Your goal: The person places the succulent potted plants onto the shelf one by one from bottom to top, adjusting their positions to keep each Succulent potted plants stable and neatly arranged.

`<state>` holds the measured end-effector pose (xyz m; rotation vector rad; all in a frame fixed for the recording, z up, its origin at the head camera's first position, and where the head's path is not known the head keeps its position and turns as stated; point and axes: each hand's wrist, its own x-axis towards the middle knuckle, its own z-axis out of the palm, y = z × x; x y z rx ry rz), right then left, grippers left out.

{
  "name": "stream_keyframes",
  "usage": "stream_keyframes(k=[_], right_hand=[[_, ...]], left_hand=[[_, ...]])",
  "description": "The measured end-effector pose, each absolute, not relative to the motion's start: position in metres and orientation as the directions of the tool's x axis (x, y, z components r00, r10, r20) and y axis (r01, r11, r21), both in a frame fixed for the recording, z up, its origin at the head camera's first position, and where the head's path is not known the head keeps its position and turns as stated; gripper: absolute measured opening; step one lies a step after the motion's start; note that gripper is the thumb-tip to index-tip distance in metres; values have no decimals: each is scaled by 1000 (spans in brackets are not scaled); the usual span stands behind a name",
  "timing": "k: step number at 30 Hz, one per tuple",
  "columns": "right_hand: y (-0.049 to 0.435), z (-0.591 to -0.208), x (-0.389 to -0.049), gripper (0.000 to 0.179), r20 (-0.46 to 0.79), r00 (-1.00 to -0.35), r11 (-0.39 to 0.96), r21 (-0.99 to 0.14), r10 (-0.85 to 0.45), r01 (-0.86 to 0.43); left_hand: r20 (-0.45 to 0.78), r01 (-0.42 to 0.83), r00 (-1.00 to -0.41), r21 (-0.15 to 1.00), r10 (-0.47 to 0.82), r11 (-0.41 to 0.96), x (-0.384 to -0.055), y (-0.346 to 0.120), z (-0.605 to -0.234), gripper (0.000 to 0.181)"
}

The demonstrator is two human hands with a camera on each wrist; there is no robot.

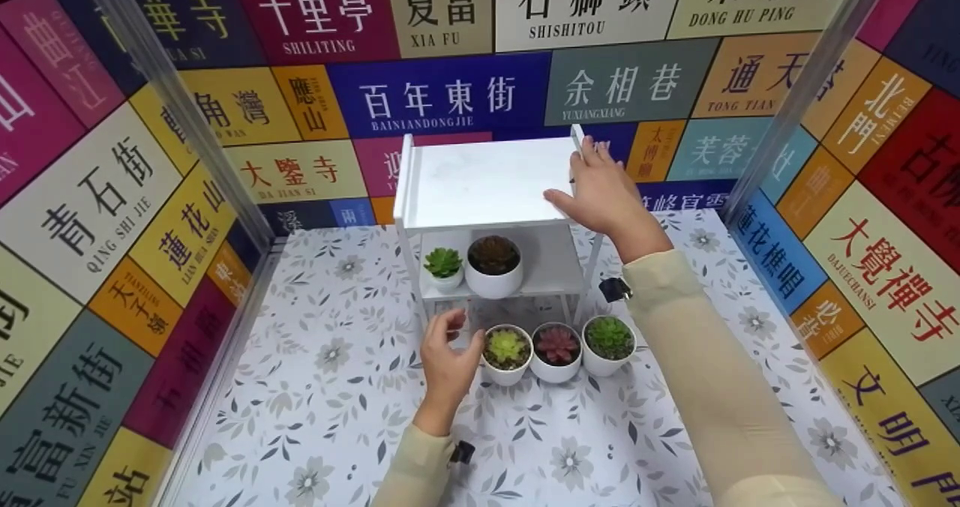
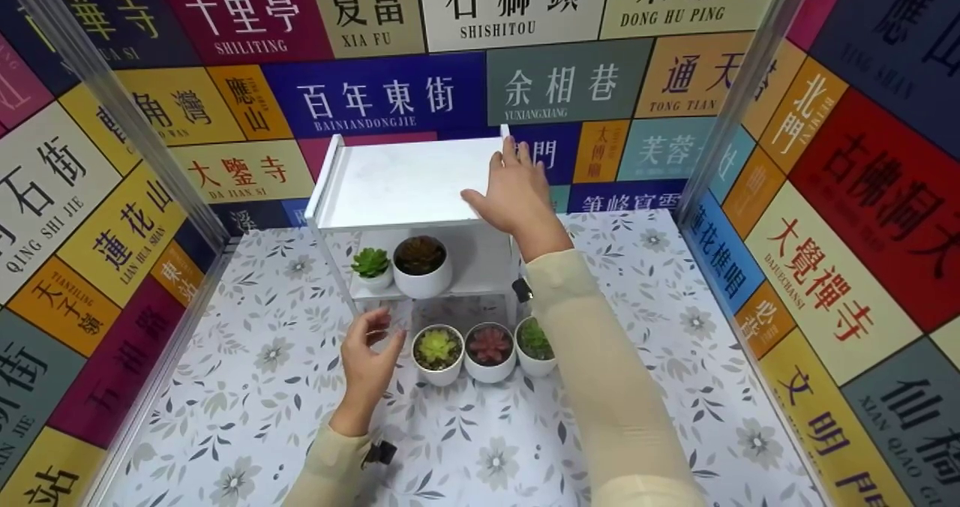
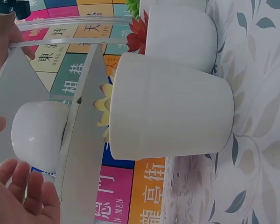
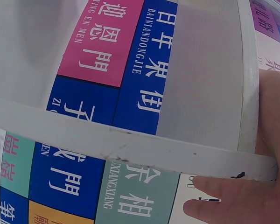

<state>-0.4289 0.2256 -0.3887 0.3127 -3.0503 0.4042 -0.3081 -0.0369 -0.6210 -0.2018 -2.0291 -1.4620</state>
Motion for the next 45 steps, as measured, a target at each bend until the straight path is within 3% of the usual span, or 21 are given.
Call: stream_keyframes(k=[21, 45], right_hand=[[225, -389, -428, 95, 69, -983, 941, -283, -171, -183], [226, -389, -428, 95, 81, -983, 934, -307, -167, -184]], left_hand=[[571, 467, -794, 793, -210, 392, -302, -37, -640, 51], [452, 380, -883, 844, -123, 378, -296, -31, -664, 70]])
